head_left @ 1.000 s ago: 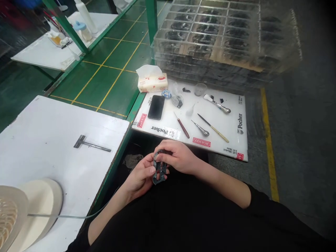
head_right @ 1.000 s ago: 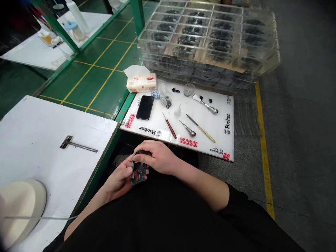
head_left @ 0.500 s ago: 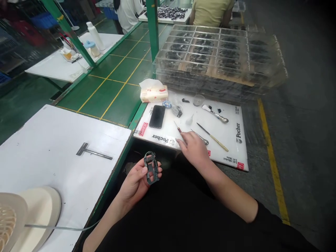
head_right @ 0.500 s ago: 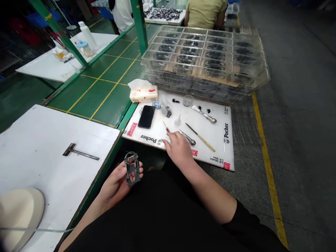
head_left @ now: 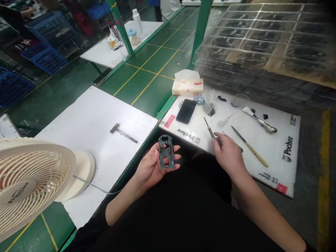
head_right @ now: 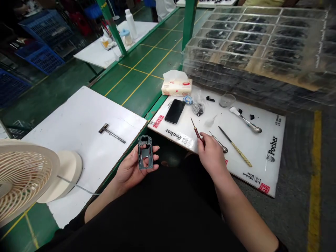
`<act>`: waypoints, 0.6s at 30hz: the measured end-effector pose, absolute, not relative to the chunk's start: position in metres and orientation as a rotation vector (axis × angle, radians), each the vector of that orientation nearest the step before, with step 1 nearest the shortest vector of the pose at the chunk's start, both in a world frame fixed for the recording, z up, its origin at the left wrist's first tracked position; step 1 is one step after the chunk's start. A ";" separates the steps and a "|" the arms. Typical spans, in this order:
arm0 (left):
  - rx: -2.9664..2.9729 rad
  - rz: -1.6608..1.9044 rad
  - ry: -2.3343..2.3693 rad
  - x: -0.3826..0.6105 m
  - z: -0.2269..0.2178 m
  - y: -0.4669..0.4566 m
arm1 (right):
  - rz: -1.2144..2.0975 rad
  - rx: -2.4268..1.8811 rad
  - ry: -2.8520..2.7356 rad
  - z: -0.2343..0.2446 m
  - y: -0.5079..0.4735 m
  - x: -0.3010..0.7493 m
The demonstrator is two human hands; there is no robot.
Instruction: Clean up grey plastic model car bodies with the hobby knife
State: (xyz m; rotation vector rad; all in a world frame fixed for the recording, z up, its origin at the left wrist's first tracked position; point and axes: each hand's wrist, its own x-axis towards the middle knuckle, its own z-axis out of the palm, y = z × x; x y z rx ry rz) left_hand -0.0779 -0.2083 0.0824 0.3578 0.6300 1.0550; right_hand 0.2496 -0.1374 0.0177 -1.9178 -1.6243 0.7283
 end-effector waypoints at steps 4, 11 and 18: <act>0.376 1.034 0.642 -0.083 0.085 -0.210 | 1.061 -1.722 -1.546 0.037 -0.166 0.249; 0.427 1.062 0.699 -0.087 0.086 -0.210 | 1.344 -1.481 -1.510 0.088 -0.203 0.232; 0.438 1.075 0.677 -0.086 0.086 -0.211 | 1.310 -1.417 -1.651 0.109 -0.206 0.225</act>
